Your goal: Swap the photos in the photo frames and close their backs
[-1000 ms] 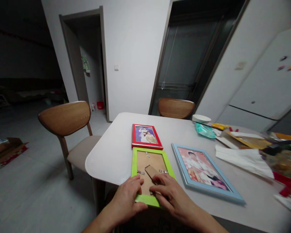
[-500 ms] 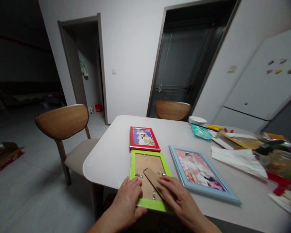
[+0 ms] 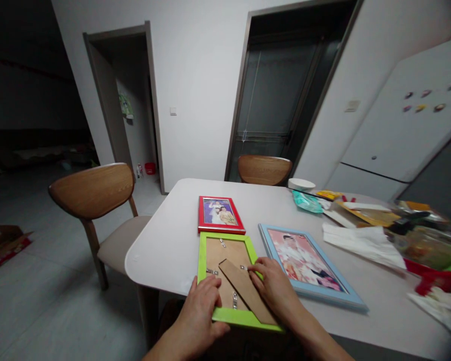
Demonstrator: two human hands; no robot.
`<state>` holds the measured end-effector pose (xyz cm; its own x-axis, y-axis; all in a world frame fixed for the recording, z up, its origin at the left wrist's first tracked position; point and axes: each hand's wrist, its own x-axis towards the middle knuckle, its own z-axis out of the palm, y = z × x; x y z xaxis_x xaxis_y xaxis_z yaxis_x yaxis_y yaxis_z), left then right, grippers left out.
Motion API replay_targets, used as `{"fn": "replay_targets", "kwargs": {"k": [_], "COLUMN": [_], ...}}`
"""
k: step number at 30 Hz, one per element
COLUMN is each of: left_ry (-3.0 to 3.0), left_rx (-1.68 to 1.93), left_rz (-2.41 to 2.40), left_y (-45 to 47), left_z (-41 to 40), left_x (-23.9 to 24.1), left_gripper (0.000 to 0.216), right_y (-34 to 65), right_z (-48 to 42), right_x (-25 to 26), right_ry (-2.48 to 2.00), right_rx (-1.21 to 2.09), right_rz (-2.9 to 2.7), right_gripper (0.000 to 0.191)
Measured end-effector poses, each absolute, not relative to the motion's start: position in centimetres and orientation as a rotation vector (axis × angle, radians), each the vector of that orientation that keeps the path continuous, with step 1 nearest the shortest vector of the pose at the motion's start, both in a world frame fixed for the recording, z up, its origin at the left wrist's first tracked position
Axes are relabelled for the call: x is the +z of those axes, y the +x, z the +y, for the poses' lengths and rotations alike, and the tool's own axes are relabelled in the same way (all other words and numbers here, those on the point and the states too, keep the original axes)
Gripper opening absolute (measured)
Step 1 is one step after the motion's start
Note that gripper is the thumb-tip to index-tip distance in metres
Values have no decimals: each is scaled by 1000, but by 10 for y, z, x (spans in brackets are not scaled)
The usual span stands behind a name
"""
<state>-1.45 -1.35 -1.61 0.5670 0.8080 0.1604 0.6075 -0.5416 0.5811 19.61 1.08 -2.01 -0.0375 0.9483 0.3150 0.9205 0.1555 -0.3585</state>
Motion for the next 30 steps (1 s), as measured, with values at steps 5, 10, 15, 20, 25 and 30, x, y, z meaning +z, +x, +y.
{"fn": "replay_targets", "kwargs": {"k": [5, 10, 15, 20, 25, 30], "left_ry": [2338, 2336, 2340, 2322, 2304, 2279], "left_rx": [591, 576, 555, 552, 541, 558], "left_rz": [1118, 1111, 1124, 1159, 1156, 1145], "left_y": [-15, -16, -16, -13, -13, -15], "left_z": [-14, -14, -14, -16, -17, -16], "left_x": [-17, -17, -14, -13, -11, -13], "left_gripper": [31, 31, 33, 33, 33, 32], "right_y": [194, 194, 198, 201, 201, 212], "right_z": [19, 23, 25, 22, 18, 11], "right_x": [-19, -20, -21, -23, -23, -19], "right_ry": [-1776, -1763, -1768, -1731, -1700, -1672], "right_rx": [118, 168, 213, 155, 183, 315], "right_rz": [-1911, -1920, -1918, -1931, -1911, -1734], "right_gripper": [21, 23, 22, 15, 16, 20]}}
